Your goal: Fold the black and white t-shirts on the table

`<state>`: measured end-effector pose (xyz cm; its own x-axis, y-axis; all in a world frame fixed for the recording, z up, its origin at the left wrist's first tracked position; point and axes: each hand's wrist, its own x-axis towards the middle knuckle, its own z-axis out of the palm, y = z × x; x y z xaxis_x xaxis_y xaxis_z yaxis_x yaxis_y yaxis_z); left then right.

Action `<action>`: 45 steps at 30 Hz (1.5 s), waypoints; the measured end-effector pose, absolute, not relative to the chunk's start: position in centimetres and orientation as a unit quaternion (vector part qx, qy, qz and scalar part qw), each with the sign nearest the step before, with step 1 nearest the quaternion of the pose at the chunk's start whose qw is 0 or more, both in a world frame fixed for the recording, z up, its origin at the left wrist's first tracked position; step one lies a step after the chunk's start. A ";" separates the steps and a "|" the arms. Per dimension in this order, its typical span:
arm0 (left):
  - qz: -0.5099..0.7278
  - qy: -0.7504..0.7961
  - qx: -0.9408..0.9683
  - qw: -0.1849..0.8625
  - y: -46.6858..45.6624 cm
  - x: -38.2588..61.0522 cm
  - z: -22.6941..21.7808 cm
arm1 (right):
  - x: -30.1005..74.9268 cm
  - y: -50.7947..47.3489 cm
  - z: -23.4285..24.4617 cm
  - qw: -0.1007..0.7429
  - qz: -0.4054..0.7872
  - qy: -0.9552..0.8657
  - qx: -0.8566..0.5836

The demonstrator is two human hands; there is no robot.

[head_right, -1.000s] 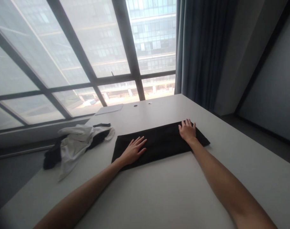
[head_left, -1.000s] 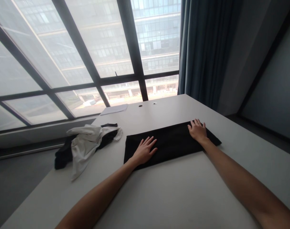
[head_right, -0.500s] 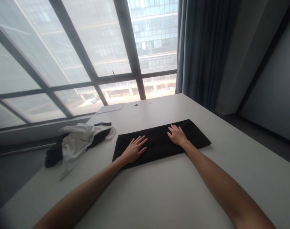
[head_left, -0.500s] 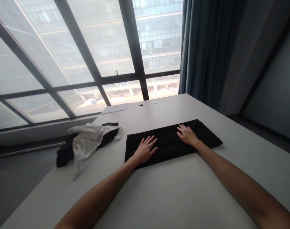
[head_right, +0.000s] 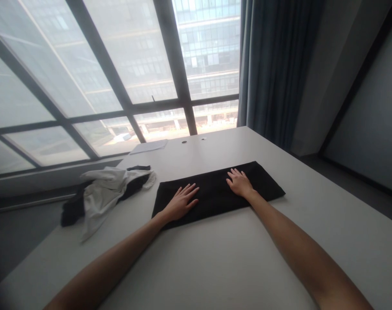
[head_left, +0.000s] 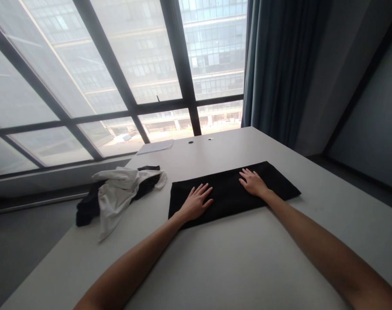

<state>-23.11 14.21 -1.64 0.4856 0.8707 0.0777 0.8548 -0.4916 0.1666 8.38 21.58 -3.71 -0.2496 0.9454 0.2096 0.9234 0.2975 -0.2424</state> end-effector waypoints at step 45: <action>0.045 0.579 0.814 -0.018 17.5 -27.3 -2.0 | 8.6 21.6 -3.8 0.164 0.030 -0.789 -0.592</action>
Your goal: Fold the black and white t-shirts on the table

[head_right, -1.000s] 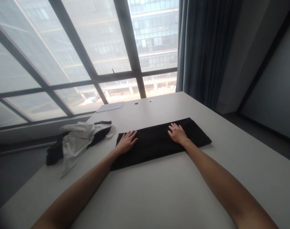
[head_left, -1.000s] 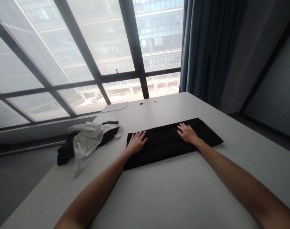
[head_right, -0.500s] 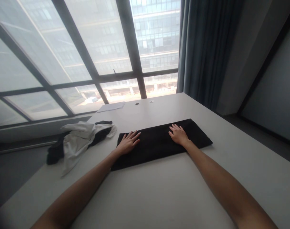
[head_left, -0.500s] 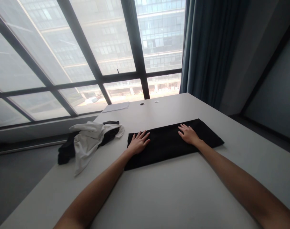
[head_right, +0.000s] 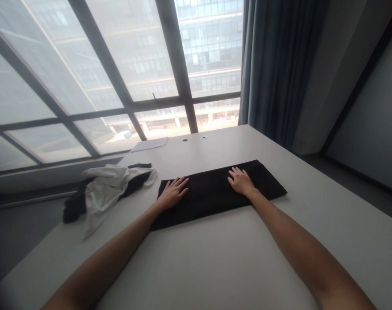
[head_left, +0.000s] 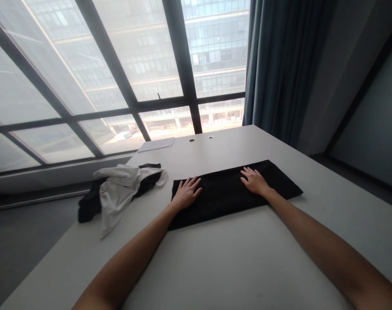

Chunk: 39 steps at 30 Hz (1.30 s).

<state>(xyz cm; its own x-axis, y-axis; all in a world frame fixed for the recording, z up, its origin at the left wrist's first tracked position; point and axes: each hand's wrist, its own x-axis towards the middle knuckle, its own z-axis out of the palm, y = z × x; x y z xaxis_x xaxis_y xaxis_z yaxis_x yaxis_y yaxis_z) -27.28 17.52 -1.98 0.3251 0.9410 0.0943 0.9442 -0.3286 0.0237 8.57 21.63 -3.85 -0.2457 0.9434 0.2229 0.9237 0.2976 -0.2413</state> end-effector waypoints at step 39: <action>-0.040 -0.277 -0.952 -0.123 11.3 -20.5 0.9 | 8.5 21.5 -3.6 0.161 0.031 -0.790 -0.591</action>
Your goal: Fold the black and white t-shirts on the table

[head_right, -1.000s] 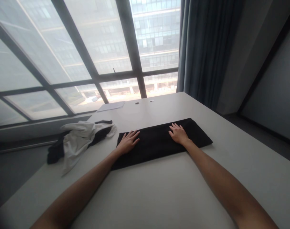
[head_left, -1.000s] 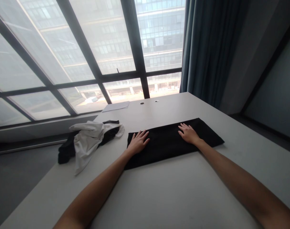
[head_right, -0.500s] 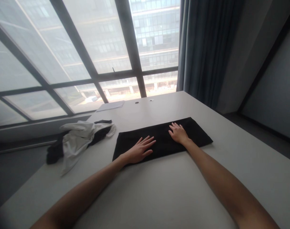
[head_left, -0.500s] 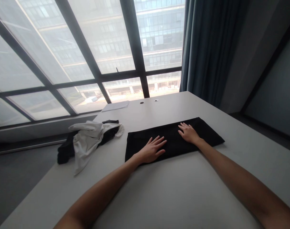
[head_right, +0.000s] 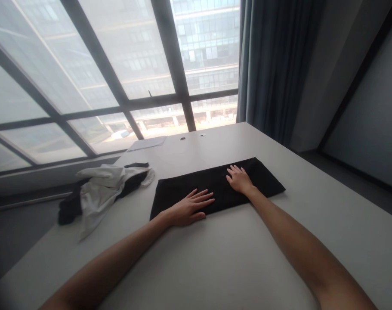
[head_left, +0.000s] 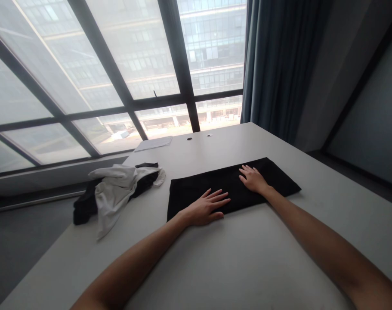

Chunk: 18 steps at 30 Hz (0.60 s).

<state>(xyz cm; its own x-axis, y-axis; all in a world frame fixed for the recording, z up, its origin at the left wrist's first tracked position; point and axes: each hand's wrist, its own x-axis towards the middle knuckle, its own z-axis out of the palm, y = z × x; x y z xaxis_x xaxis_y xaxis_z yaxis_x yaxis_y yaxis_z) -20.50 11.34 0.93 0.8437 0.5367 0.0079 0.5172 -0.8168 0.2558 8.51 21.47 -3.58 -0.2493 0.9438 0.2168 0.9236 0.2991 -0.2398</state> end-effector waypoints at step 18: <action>0.046 0.287 0.949 0.122 11.4 -20.5 0.8 | 8.5 21.4 -3.5 0.163 0.032 -0.788 -0.593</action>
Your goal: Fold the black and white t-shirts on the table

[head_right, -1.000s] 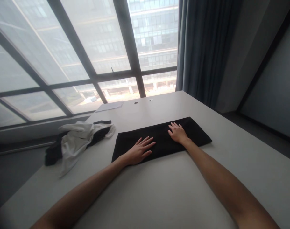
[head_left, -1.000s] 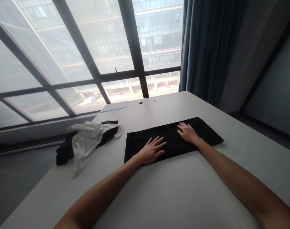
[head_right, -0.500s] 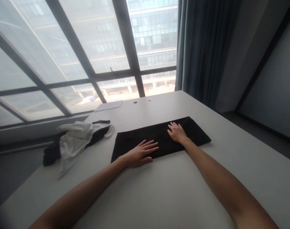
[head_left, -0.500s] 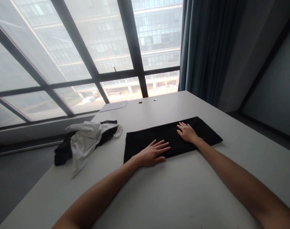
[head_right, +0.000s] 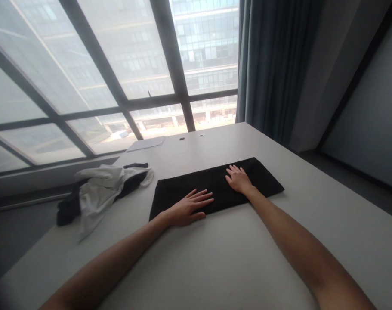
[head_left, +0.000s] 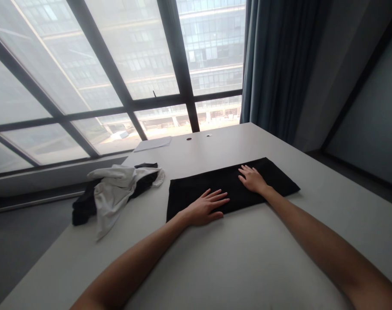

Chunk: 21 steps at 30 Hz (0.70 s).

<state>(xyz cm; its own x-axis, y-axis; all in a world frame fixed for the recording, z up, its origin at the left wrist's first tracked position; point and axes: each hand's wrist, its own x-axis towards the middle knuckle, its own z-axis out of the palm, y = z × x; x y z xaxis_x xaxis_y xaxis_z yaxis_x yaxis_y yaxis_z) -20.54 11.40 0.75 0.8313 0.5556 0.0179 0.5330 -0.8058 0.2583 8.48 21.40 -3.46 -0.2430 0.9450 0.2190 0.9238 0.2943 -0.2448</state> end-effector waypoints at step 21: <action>0.053 0.279 0.950 0.132 11.5 -20.7 0.7 | 8.4 21.4 -3.4 0.161 0.038 -0.788 -0.593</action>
